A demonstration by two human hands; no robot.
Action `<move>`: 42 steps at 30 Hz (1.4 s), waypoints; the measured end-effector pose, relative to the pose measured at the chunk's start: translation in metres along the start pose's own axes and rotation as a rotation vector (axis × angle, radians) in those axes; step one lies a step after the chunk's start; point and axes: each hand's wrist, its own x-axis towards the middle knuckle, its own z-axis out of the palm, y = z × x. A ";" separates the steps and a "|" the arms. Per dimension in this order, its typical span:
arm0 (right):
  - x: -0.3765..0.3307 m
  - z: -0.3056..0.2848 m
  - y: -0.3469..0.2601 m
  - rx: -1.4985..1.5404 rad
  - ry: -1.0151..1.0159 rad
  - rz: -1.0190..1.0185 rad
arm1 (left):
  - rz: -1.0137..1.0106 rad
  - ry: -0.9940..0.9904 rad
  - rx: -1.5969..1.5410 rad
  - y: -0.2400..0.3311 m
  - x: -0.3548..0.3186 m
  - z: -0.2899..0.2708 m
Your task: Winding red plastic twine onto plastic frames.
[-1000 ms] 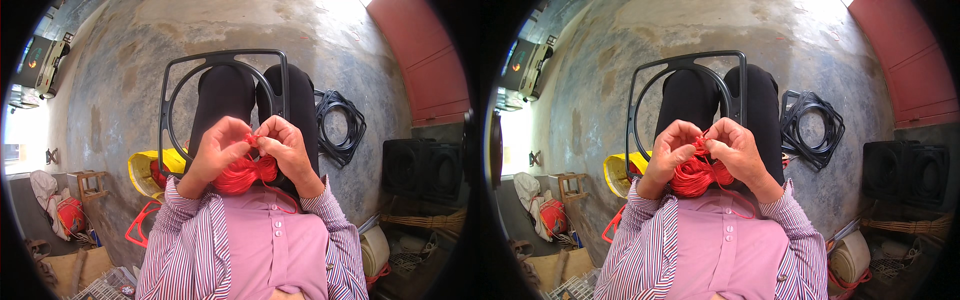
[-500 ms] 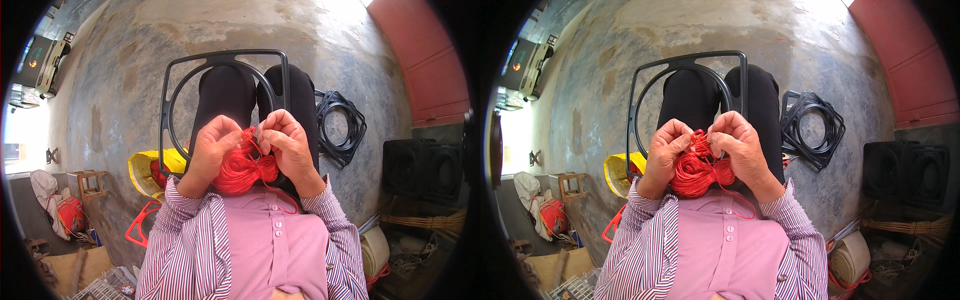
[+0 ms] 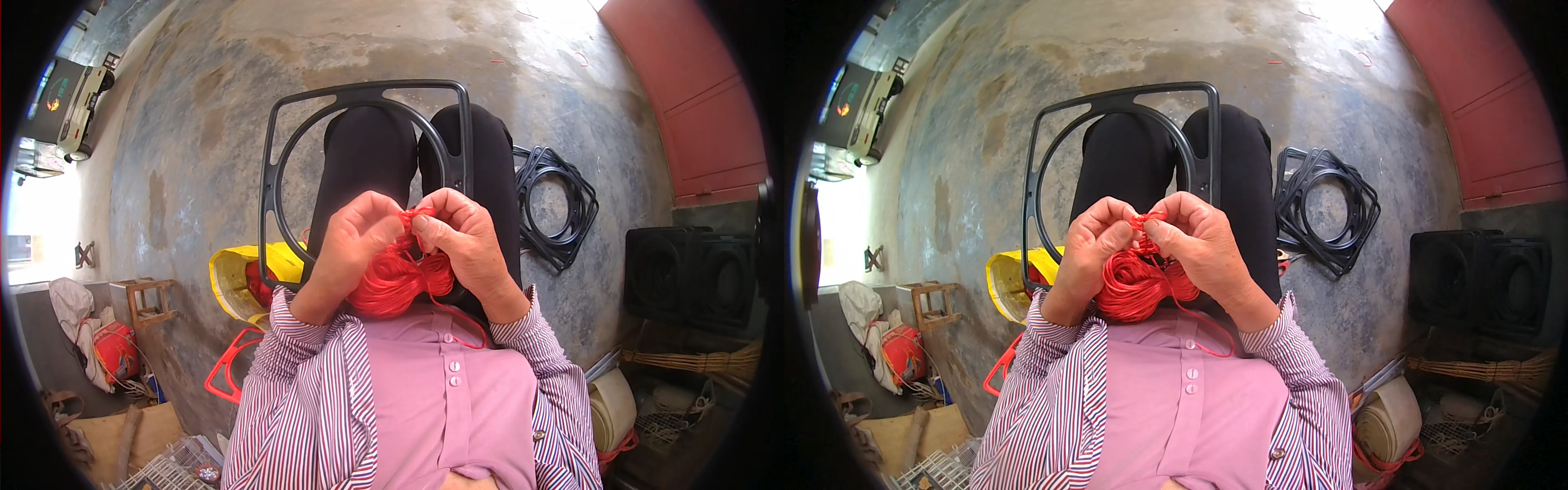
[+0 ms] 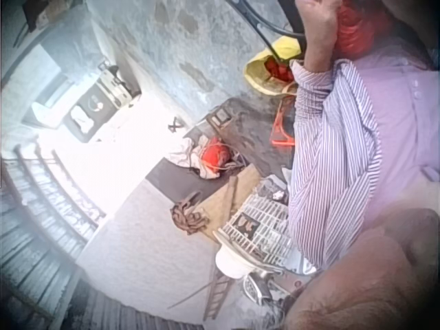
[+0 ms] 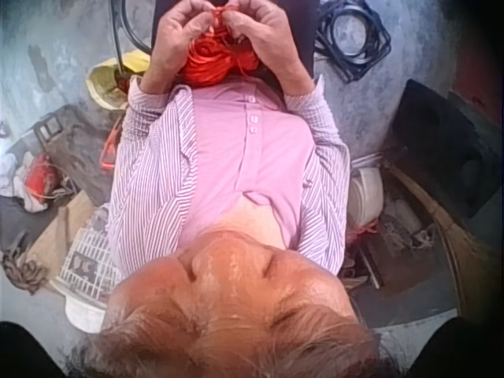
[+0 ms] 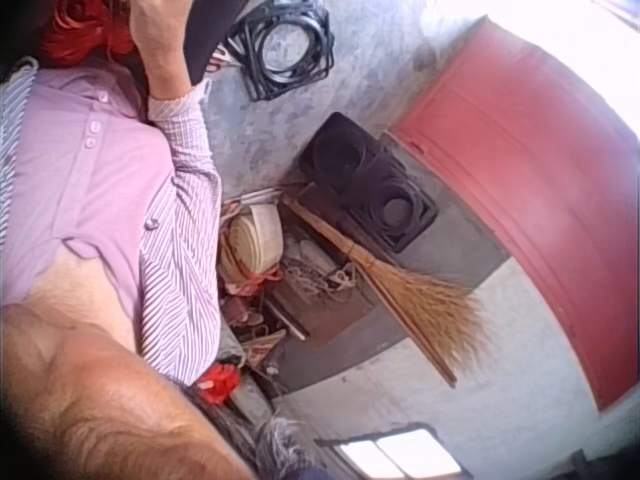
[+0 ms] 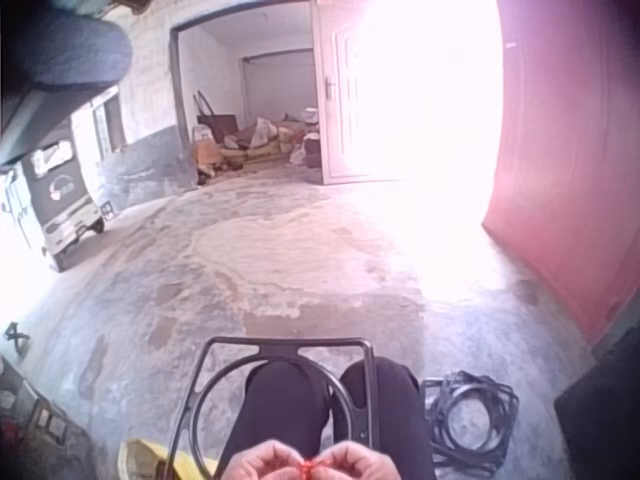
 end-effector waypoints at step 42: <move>-0.001 0.002 -0.003 -0.219 -0.060 0.061 | -0.012 -0.084 -0.228 -0.010 0.002 -0.006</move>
